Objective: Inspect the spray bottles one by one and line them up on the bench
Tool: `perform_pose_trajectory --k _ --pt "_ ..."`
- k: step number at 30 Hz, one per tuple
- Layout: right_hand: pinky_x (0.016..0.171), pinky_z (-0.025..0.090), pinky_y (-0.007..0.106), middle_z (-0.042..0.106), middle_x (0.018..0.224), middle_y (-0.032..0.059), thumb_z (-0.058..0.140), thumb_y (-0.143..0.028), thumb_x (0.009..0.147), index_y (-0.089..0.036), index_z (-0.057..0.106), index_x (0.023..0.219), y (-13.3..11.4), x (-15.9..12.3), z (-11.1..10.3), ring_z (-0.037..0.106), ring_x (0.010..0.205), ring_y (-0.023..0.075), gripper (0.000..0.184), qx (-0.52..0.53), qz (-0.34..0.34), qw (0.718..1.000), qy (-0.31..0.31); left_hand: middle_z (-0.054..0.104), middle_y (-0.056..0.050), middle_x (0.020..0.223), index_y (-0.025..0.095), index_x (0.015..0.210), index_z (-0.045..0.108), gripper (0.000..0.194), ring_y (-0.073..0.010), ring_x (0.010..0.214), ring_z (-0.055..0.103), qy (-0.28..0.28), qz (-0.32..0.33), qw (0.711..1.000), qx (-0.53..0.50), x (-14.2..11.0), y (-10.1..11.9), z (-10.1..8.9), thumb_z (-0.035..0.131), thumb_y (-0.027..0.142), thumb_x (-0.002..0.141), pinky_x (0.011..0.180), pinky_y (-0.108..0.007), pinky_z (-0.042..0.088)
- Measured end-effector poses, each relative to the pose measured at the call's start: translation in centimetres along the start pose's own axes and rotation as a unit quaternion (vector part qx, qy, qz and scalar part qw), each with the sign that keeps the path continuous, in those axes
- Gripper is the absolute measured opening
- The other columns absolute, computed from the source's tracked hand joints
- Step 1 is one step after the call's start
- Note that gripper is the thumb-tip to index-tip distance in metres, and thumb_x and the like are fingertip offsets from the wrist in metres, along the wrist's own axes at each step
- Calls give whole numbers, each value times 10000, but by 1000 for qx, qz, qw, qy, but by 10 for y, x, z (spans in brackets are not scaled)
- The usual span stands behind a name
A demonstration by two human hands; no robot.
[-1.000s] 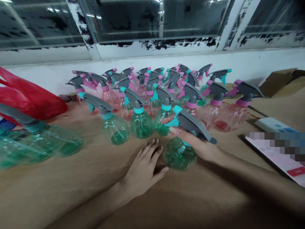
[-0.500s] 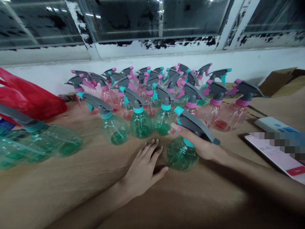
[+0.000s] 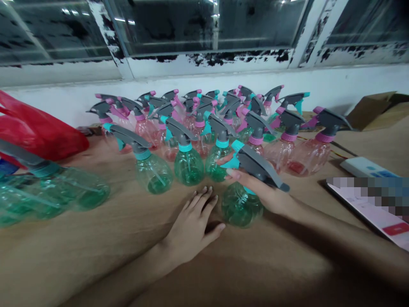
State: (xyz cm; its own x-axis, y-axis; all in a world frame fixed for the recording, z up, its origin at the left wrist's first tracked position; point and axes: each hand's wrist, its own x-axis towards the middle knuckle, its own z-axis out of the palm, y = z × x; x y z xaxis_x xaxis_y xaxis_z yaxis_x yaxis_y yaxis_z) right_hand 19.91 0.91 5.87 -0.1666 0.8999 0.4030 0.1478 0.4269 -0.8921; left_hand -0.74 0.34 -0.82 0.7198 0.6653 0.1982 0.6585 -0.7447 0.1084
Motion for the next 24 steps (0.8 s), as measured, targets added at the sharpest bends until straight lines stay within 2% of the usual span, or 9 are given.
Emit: perform_pose_trajectory --k 10,24 --pt "982 451 396 634 1067 9 592 -311 886 -279 591 1039 0 1 -2 592 1055 199 156 3 -32 999 -10 405 -155 1456 100 1369 428 578 -294 1365 317 -3 -2 1000 1 0 1 -1 467 493 947 1085 -479 305" --pt "990 440 390 632 1075 5 594 -311 884 -279 594 1041 3 2 -2 596 1064 199 160 0 -33 999 -13 408 -160 1453 92 1370 432 593 -293 1363 319 -7 -1 1000 6 0 0 -1 486 495 939 1090 -473 297"
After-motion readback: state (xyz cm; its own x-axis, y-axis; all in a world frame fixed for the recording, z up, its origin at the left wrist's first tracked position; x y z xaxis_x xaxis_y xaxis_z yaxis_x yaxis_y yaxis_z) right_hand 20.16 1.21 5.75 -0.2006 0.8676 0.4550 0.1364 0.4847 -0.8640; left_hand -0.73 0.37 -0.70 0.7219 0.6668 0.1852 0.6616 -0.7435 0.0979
